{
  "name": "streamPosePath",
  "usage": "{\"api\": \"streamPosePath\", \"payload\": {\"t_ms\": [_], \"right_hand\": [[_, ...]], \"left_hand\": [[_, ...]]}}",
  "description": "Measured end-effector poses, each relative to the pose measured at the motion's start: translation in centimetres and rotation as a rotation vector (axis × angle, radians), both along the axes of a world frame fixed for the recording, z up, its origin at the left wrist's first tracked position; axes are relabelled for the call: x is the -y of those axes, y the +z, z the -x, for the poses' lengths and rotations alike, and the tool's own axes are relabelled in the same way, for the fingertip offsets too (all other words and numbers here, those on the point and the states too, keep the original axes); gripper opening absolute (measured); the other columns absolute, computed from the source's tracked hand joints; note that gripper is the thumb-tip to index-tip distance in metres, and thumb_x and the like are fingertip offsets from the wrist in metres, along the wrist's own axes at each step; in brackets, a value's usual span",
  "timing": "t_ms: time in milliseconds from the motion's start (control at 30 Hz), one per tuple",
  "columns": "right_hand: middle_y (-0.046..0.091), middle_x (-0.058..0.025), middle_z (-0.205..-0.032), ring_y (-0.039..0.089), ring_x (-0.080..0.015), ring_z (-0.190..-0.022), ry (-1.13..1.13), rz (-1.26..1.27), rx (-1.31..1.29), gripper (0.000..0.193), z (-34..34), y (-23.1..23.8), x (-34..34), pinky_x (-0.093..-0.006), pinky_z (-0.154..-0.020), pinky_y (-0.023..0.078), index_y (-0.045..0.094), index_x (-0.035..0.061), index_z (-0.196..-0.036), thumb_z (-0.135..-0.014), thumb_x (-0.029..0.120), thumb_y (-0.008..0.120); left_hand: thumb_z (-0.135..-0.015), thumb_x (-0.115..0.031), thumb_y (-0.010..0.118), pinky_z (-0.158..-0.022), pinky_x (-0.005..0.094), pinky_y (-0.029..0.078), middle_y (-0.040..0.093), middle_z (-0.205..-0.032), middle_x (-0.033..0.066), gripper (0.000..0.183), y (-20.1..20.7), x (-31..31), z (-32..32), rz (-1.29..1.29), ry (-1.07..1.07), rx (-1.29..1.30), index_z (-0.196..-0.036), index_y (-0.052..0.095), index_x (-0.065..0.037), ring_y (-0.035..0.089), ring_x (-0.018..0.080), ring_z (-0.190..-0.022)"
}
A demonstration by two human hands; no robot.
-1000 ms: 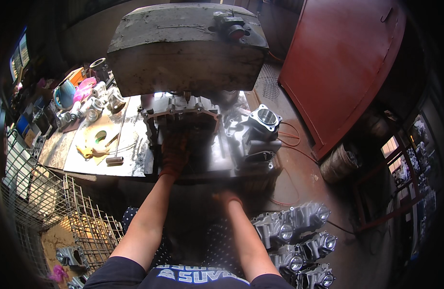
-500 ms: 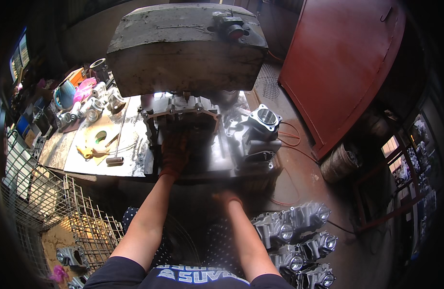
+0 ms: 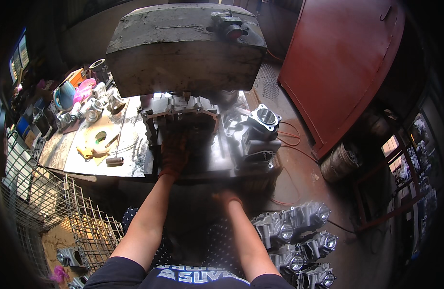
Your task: The person cleans multiple metal engine-like castings by spraying them with air, then moves them one at a time to a station where they hold the casting under a machine and rotates it, before returning them to a wire cage.
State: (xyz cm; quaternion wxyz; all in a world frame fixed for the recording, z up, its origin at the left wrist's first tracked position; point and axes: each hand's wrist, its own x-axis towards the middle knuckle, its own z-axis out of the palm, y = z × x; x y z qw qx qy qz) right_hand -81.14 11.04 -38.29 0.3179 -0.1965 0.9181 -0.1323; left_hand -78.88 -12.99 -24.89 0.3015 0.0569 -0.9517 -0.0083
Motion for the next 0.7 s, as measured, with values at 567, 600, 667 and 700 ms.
{"api": "streamPosePath", "payload": {"t_ms": [567, 600, 667, 700], "right_hand": [[0.056, -0.0184, -0.115, 0.054, -0.0333, -0.107, 0.047, 0.005, -0.004, 0.049, -1.0, 2.4, 0.3, -0.0424, -0.091, 0.042, 0.06, 0.0111, -0.113, -0.082, 0.048, 0.048], [0.056, -0.0183, -0.115, 0.054, -0.0333, -0.107, 0.056, 0.003, -0.011, 0.049, -1.0, 2.5, 0.2, -0.0423, -0.091, 0.042, 0.059, 0.0109, -0.113, -0.083, 0.048, 0.048], [0.057, -0.0184, -0.114, 0.054, -0.0335, -0.107, 0.04, 0.011, -0.003, 0.049, -0.9, 2.1, 0.1, -0.0423, -0.091, 0.042, 0.059, 0.0106, -0.113, -0.082, 0.048, 0.048], [0.057, -0.0184, -0.114, 0.054, -0.0336, -0.107, 0.032, 0.015, 0.001, 0.05, -0.9, 1.9, 0.0, -0.0422, -0.091, 0.042, 0.059, 0.0104, -0.113, -0.082, 0.048, 0.048]], "left_hand": [[-0.075, -0.033, 0.063, -0.107, 0.0431, 0.021, 0.045, -0.13, 0.0086, 0.072, -0.3, 0.3, 0.1, -0.022, -0.006, 0.019, -0.137, 0.032, -0.016, 0.039, 0.0244, -0.123], [-0.075, -0.033, 0.063, -0.108, 0.0432, 0.021, 0.045, -0.13, 0.0085, 0.072, -0.2, 0.3, 0.1, -0.028, -0.012, 0.031, -0.137, 0.032, -0.015, 0.039, 0.0244, -0.123], [-0.075, -0.033, 0.063, -0.108, 0.0433, 0.021, 0.045, -0.13, 0.0083, 0.072, 0.0, 0.2, 0.1, -0.041, -0.025, 0.055, -0.137, 0.032, -0.015, 0.039, 0.0243, -0.123], [-0.075, -0.033, 0.063, -0.108, 0.0435, 0.02, 0.045, -0.13, 0.0082, 0.072, 0.0, 0.1, 0.1, -0.038, -0.022, 0.054, -0.137, 0.032, -0.015, 0.039, 0.0242, -0.123]]}}
